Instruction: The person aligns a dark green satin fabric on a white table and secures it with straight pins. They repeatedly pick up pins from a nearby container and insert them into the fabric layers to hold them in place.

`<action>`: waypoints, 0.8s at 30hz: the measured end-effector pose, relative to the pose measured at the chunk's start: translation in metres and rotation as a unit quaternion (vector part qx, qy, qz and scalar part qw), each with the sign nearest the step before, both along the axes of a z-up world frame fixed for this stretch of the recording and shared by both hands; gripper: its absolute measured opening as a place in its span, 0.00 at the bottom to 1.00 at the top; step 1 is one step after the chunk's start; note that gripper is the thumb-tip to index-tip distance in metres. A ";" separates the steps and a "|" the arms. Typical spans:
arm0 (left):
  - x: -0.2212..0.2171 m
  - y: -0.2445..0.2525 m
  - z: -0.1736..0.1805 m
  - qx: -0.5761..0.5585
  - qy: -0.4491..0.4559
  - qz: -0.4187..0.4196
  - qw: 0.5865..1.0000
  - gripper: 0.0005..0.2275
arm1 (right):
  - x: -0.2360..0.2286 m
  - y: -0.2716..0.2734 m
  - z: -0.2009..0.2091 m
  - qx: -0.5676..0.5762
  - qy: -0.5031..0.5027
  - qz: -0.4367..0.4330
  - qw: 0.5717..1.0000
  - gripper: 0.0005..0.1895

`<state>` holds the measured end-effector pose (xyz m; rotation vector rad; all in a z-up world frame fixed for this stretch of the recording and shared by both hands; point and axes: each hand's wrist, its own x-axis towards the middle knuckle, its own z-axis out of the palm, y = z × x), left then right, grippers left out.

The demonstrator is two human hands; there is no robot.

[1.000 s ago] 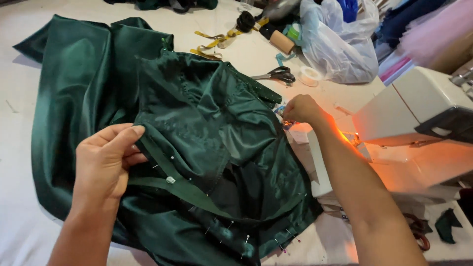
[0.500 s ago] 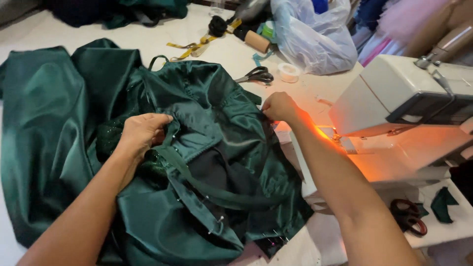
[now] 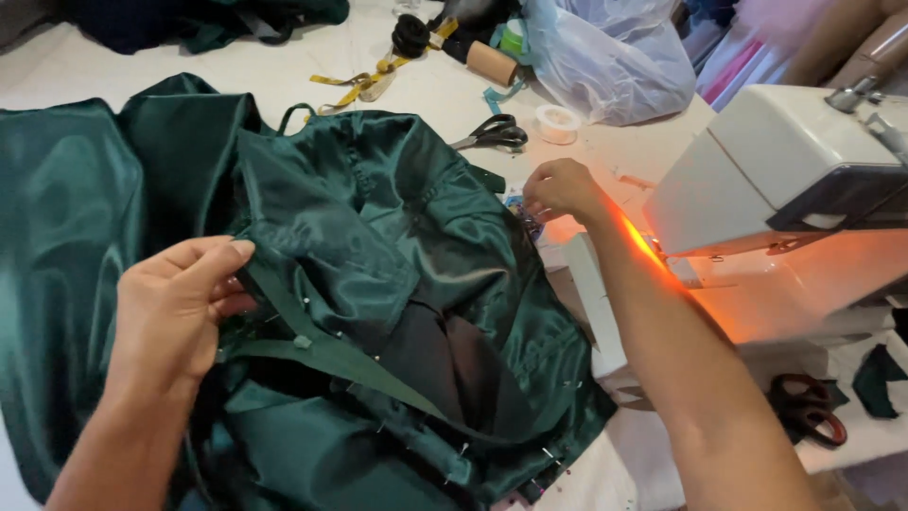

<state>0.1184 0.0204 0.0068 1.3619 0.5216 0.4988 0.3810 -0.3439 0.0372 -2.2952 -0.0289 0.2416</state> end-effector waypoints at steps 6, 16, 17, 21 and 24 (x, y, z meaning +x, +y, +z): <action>-0.014 -0.015 0.024 -0.052 -0.006 0.001 0.999 0.04 | -0.028 0.017 0.024 -0.015 0.068 -0.015 0.997 0.03; -0.006 -0.012 0.015 -0.113 -0.047 0.055 0.991 0.09 | -0.021 0.036 0.031 0.124 -0.155 0.089 0.976 0.17; -0.006 -0.013 0.018 -0.132 -0.057 0.051 0.988 0.07 | -0.046 0.057 0.048 0.196 -0.211 0.125 0.949 0.14; -0.004 -0.014 0.022 -0.163 -0.064 0.049 0.983 0.05 | -0.152 0.136 0.076 0.372 -0.279 0.204 0.862 0.11; -0.004 -0.014 0.025 -0.173 -0.061 0.052 0.982 0.05 | -0.211 0.185 0.080 0.365 -0.290 0.269 0.843 0.12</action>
